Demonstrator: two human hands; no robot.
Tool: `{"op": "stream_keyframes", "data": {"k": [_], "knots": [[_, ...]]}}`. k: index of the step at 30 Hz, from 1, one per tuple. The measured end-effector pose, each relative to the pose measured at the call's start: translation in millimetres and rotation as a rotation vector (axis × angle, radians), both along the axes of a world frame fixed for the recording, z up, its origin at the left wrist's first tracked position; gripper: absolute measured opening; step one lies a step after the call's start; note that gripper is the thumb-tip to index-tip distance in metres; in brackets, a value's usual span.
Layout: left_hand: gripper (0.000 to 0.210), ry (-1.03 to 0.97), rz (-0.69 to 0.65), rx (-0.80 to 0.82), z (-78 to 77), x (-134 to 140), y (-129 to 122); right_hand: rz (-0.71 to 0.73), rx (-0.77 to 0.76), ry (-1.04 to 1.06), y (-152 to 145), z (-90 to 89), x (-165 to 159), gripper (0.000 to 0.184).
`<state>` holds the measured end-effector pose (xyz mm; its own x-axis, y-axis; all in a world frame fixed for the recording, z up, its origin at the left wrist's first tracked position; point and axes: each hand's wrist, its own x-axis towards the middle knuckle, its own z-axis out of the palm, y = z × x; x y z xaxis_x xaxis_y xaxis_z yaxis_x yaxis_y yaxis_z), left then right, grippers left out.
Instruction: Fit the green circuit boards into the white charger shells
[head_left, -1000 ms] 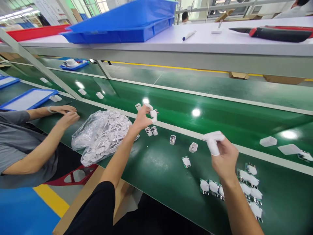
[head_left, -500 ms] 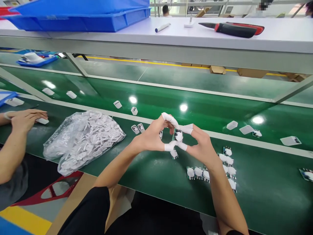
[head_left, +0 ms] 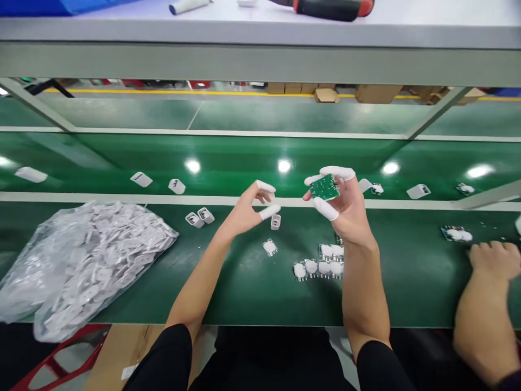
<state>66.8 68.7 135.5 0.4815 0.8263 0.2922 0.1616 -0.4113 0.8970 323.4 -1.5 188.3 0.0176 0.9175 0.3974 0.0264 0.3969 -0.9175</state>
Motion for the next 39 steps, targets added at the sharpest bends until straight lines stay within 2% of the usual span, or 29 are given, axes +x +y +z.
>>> {"op": "stream_keyframes", "data": {"k": [2, 4, 7, 9, 10, 12, 16, 20, 23, 27, 30, 33, 35, 39], "knots": [[0.052, 0.351, -0.105, -0.011, -14.8, 0.4, 2.2, -0.041, -0.011, 0.025, 0.1, 3.7, 12.4, 0.057], [0.053, 0.573, -0.166, 0.004, -30.5, 2.2, 3.6, -0.063, -0.037, 0.052, -0.3, 5.8, 20.0, 0.062], [0.030, 0.654, -0.170, 0.006, -52.3, 7.4, 9.6, -0.060, -0.126, 0.130, -0.8, 6.7, 21.8, 0.065], [0.014, 0.618, -0.185, -0.011, -59.9, 11.1, 16.2, 0.006, -0.192, 0.211, -0.5, 7.0, 18.8, 0.060], [0.012, 0.586, -0.187, -0.024, -60.1, 12.5, 19.2, 0.054, -0.228, 0.254, -0.2, 7.3, 16.6, 0.058], [0.023, 0.483, -0.173, -0.026, -52.7, 13.1, 22.1, 0.169, -0.294, 0.340, 0.4, 8.3, 11.4, 0.054], [0.037, 0.101, -0.098, 0.019, -21.5, 6.6, 12.5, 0.341, -0.349, 0.483, 2.3, 10.6, -1.6, 0.044], [0.049, -0.336, -0.047, -0.018, 1.9, 0.4, -4.9, 0.343, -0.387, 0.497, 6.0, 7.9, -15.2, 0.046], [0.053, -0.538, -0.068, -0.143, 10.9, 0.2, -13.0, 0.307, -0.390, 0.417, 10.6, -1.3, -24.4, 0.048], [0.049, -0.496, 0.013, -0.280, 15.3, 0.1, -14.9, 0.260, -0.288, 0.185, 17.6, -18.8, -35.9, 0.046], [0.046, -0.416, 0.118, -0.327, 11.1, -6.7, -13.2, 0.278, -0.252, 0.089, 18.6, -25.5, -42.7, 0.046], [0.047, -0.347, 0.028, -0.298, 4.4, -19.6, -12.7, 0.247, -0.192, 0.028, 14.0, -21.7, -44.9, 0.047], [0.045, -0.255, -0.054, -0.255, 3.4, -27.9, -15.2, 0.166, -0.087, -0.047, 9.4, -16.0, -43.5, 0.046], [0.040, -0.017, -0.103, -0.042, 16.0, -32.0, -28.6, -0.016, 0.154, -0.190, -0.5, -8.0, -37.9, 0.041]]}}
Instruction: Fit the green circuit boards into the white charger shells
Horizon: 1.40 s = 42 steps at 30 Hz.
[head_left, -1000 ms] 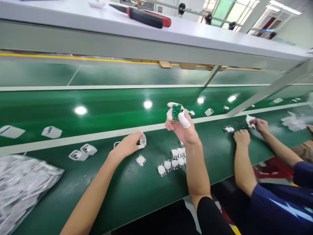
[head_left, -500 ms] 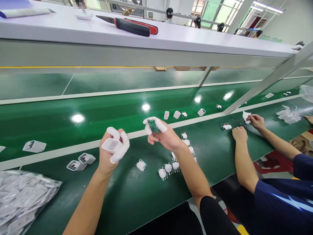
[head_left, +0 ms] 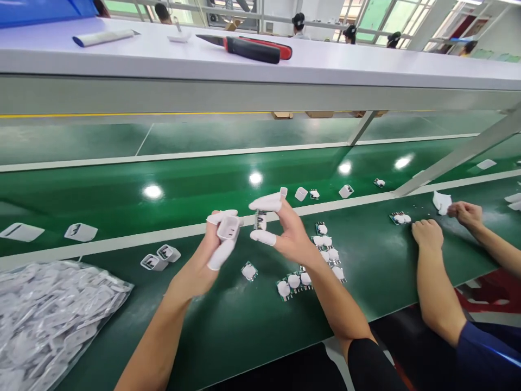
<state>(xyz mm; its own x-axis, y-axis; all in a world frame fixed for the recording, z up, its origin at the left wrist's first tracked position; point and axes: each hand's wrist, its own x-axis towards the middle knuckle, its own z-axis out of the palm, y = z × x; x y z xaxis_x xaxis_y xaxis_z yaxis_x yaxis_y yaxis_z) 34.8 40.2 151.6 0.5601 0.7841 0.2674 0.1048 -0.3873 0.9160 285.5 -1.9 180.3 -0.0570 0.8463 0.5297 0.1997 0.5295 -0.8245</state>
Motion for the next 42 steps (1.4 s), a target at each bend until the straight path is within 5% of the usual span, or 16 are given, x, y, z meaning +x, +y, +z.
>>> {"op": "stream_keyframes", "data": {"k": [5, 10, 22, 42], "knots": [[0.054, 0.064, -0.067, 0.346, 22.4, 8.6, -13.1, -0.076, 0.111, 0.088, -16.1, -1.3, 5.0, 0.046], [0.068, 0.079, -0.017, 0.526, 30.9, 6.4, -14.1, 0.019, 0.249, 0.116, -25.4, -4.0, 4.0, 0.063], [0.083, 0.019, -0.017, 0.642, 34.3, 2.5, -13.6, 0.088, 0.284, -0.054, -27.5, -0.4, -4.0, 0.080], [0.065, 0.022, -0.005, 0.708, 34.9, 3.7, -14.1, 0.049, 0.419, -0.152, -22.7, 4.7, -9.2, 0.073]]}}
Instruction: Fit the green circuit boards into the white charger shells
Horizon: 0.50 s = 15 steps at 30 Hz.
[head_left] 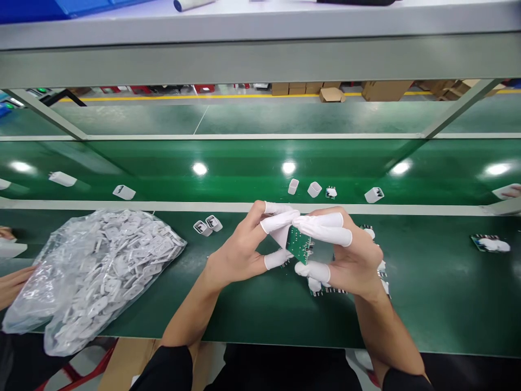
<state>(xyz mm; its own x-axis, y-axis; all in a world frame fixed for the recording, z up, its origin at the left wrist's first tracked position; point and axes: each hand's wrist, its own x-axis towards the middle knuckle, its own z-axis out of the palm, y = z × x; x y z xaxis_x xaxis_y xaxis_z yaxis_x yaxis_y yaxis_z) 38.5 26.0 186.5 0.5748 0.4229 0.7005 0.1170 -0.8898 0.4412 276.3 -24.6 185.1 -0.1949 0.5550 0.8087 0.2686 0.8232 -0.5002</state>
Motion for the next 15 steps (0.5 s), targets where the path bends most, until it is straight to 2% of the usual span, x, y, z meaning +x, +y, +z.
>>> {"op": "stream_keyframes", "data": {"k": [4, 7, 10, 13, 15], "knots": [[0.064, -0.058, -0.019, -0.057, -4.2, 4.3, 2.6, -0.162, 0.022, -0.082, 1.7, 2.6, -5.0, 0.075], [0.061, -0.128, 0.001, -0.141, -6.7, 7.6, 5.7, -0.285, 0.187, -0.114, 5.6, -0.7, -6.4, 0.079], [0.057, -0.154, 0.016, -0.174, -9.3, 8.7, 7.4, -0.277, 0.297, -0.178, 9.3, -5.3, -7.3, 0.069], [0.056, -0.211, 0.024, -0.247, -13.9, 9.0, 5.5, -0.247, 0.274, -0.261, 12.2, -9.2, -8.2, 0.063], [0.049, -0.334, 0.061, -0.393, -16.2, 9.7, 3.1, -0.237, 0.219, -0.242, 13.9, -12.6, -7.7, 0.063]]}}
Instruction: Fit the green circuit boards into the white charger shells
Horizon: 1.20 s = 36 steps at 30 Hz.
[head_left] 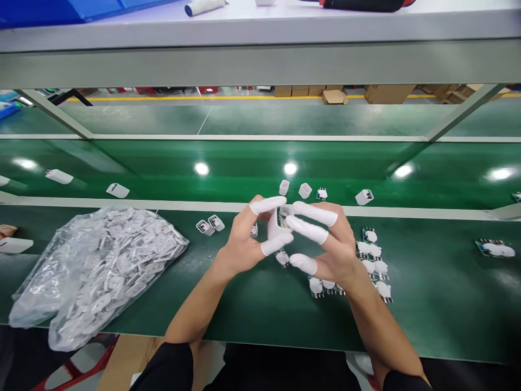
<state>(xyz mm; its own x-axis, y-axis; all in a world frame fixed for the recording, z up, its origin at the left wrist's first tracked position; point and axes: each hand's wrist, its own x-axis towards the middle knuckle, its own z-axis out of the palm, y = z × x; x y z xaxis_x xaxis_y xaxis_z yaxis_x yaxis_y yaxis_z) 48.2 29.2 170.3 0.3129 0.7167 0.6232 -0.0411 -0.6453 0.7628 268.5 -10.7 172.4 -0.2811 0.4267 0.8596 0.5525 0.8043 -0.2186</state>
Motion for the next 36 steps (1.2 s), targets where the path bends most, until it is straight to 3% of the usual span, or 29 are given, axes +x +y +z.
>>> {"op": "stream_keyframes", "data": {"k": [3, 7, 10, 13, 17, 21, 23, 25, 27, 30, 36], "knots": [[0.035, -0.246, 0.061, -0.394, 1.5, 1.4, 1.1, 0.021, -0.091, 0.194, 2.1, -6.9, 3.2, 0.062], [0.039, -0.532, 0.024, -0.957, 8.1, 1.4, 19.7, 0.030, -0.120, 0.352, 4.3, -13.7, 7.3, 0.052], [0.030, -0.750, 0.066, -1.246, 9.4, 0.4, 37.7, 0.042, -0.104, 0.353, 5.2, -14.1, 7.2, 0.048], [0.027, -0.873, 0.100, -1.393, 5.7, 0.6, 47.1, 0.051, -0.089, 0.330, 5.2, -12.1, 5.4, 0.047], [0.031, -0.867, 0.105, -1.324, -9.4, 2.3, 51.7, 0.039, -0.093, 0.300, 5.2, -9.8, 4.7, 0.044], [0.039, -0.689, 0.251, -0.993, -37.1, -9.1, 76.8, 0.021, -0.098, 0.268, 5.6, -9.8, 7.8, 0.044], [0.038, -0.387, 0.430, -0.765, -51.2, -25.8, 100.7, 0.020, -0.099, 0.271, 6.1, -9.8, 9.2, 0.044], [0.027, 0.143, 0.610, -0.533, -62.5, -48.3, 127.0, 0.018, -0.097, 0.280, 7.0, -9.7, 9.9, 0.042], [0.018, 0.326, 0.626, -0.485, -71.1, -71.7, 150.1, 0.017, -0.095, 0.283, 8.1, -9.6, 10.1, 0.042], [0.023, 0.524, 0.625, -0.485, -81.6, -99.1, 172.0, 0.023, -0.108, 0.276, 9.3, -9.7, 10.8, 0.041], [0.030, 0.771, 0.645, -0.483, -93.4, -119.1, 178.8, 0.011, -0.111, 0.284, 9.7, -9.5, 15.7, 0.038]]}}
